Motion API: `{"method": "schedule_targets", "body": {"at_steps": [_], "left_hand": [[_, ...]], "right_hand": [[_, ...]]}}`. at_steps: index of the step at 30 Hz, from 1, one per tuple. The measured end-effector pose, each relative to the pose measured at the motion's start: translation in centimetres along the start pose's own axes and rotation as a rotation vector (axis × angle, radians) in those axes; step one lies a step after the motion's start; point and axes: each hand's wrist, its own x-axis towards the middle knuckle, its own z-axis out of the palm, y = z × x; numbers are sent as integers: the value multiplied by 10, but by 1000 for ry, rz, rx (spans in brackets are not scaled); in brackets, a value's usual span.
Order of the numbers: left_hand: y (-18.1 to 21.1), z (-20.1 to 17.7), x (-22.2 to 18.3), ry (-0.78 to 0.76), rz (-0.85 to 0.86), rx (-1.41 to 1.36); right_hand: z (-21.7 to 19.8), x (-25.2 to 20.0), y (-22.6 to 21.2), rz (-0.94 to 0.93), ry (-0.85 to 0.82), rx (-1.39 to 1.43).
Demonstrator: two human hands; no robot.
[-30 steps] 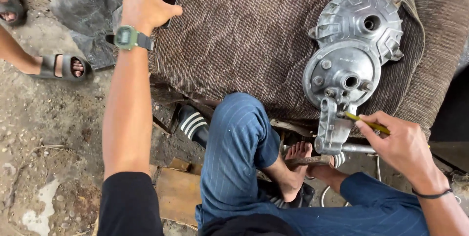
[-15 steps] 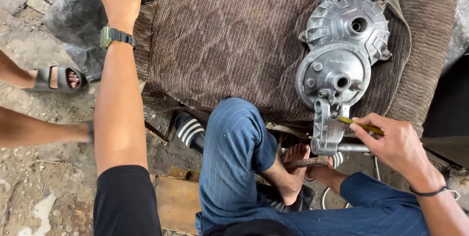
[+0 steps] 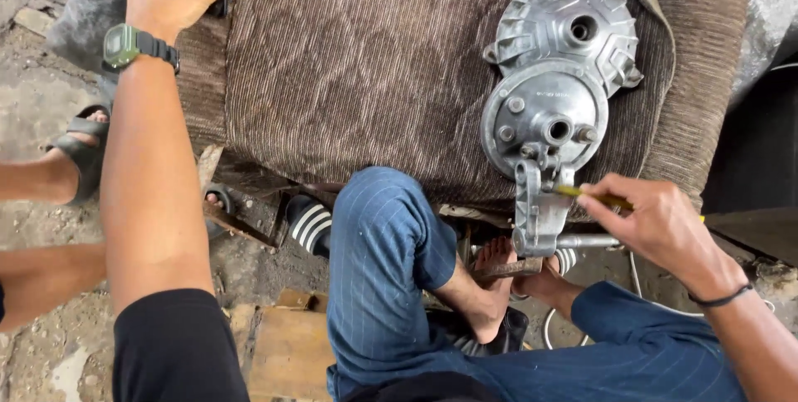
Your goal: Marking and inspecting a metal motorcycle component using a yellow marker.
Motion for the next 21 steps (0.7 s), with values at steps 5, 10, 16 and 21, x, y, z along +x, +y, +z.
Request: {"method": "schedule_targets", "body": {"at_steps": [5, 10, 16, 21], "left_hand": [[16, -8, 1, -75, -119, 37], [32, -18, 9, -172, -145, 47], [24, -12, 5, -264, -320, 136], [0, -5, -6, -214, -55, 141]], "right_hand": [[-1, 1, 6, -38, -22, -36], [-8, -2, -8, 52, -88, 76], [-8, -4, -9, -29, -23, 114], [1, -3, 9, -51, -17, 17]]}}
